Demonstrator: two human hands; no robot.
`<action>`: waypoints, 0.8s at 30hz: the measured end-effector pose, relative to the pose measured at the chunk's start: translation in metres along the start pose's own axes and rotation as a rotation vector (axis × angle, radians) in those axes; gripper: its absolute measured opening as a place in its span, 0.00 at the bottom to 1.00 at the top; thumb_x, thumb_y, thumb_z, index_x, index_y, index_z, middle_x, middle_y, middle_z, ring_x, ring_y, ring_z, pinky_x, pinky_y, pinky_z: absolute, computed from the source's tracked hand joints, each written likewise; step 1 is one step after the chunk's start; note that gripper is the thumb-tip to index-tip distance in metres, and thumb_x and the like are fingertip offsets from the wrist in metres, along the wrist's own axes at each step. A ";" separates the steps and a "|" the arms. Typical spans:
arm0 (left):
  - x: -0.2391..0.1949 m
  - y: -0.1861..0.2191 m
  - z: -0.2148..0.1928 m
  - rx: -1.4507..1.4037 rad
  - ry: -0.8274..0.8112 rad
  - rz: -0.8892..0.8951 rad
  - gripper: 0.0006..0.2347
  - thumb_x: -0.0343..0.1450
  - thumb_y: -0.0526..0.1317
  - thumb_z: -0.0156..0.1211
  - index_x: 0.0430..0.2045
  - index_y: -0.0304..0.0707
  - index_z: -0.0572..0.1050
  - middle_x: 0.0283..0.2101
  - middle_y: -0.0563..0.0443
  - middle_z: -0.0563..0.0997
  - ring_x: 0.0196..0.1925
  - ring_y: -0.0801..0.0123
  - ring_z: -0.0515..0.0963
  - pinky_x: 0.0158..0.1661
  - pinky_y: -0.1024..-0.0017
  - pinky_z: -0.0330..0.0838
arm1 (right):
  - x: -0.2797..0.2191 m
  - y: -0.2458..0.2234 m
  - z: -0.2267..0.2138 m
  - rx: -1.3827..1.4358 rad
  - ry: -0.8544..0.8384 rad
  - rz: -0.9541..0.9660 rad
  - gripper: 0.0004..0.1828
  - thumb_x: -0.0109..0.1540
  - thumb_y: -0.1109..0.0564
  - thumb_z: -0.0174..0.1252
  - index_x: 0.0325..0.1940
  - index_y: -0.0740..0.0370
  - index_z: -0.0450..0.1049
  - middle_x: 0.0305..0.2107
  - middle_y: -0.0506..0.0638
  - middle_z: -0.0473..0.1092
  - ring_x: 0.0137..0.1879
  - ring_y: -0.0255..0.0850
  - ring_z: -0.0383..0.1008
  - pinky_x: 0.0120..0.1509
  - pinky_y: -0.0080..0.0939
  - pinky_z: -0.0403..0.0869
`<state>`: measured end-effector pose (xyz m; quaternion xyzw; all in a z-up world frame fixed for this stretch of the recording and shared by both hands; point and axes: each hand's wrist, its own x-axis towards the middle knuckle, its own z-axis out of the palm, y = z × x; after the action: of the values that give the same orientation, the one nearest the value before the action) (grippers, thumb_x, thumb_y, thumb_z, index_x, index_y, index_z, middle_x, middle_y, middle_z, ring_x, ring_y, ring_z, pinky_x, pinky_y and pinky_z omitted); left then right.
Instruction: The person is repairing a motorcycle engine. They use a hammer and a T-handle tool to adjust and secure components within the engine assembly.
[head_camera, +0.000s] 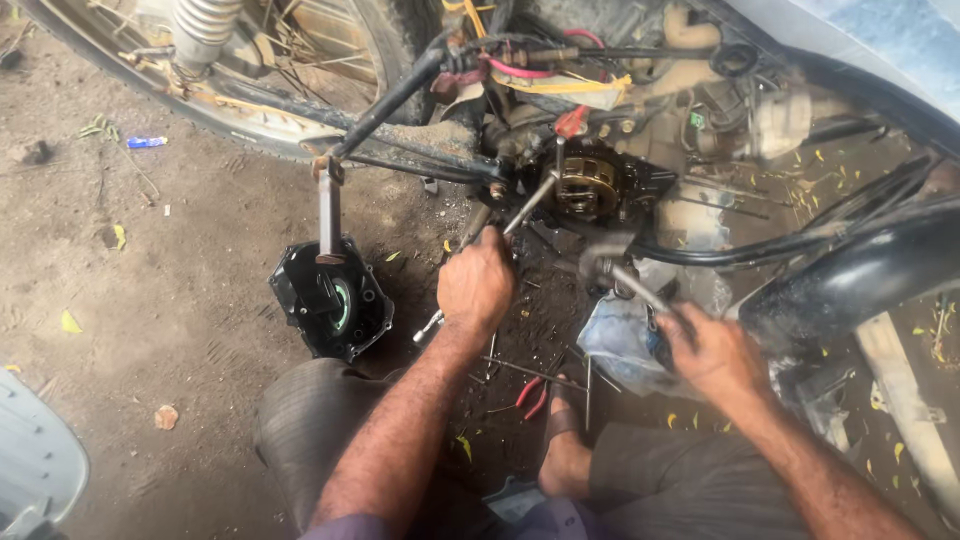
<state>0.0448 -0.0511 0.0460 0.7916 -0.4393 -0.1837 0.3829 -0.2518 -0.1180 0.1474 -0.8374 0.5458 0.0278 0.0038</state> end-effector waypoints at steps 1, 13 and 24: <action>0.001 0.003 0.001 -0.010 0.007 0.000 0.14 0.78 0.48 0.44 0.34 0.35 0.70 0.26 0.33 0.82 0.30 0.39 0.83 0.32 0.44 0.74 | 0.004 0.001 -0.005 0.031 -0.015 0.041 0.21 0.67 0.37 0.53 0.54 0.49 0.78 0.15 0.58 0.70 0.20 0.50 0.70 0.30 0.53 0.69; 0.000 0.002 0.009 0.058 -0.104 -0.025 0.16 0.81 0.50 0.36 0.37 0.37 0.69 0.21 0.50 0.77 0.16 0.66 0.74 0.15 0.60 0.70 | 0.023 -0.037 -0.111 0.310 0.534 -0.543 0.18 0.74 0.54 0.57 0.61 0.70 0.69 0.39 0.58 0.75 0.44 0.40 0.78 0.44 0.40 0.77; -0.005 0.000 0.008 -0.021 -0.023 0.053 0.13 0.79 0.47 0.42 0.37 0.37 0.69 0.30 0.41 0.82 0.31 0.47 0.83 0.30 0.50 0.76 | 0.045 -0.103 -0.135 -0.197 0.268 -0.344 0.21 0.71 0.46 0.53 0.69 0.48 0.72 0.20 0.52 0.74 0.17 0.43 0.71 0.19 0.44 0.70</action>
<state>0.0372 -0.0498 0.0407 0.7735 -0.4624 -0.1874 0.3909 -0.1336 -0.1221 0.2777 -0.9106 0.3855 -0.0314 -0.1454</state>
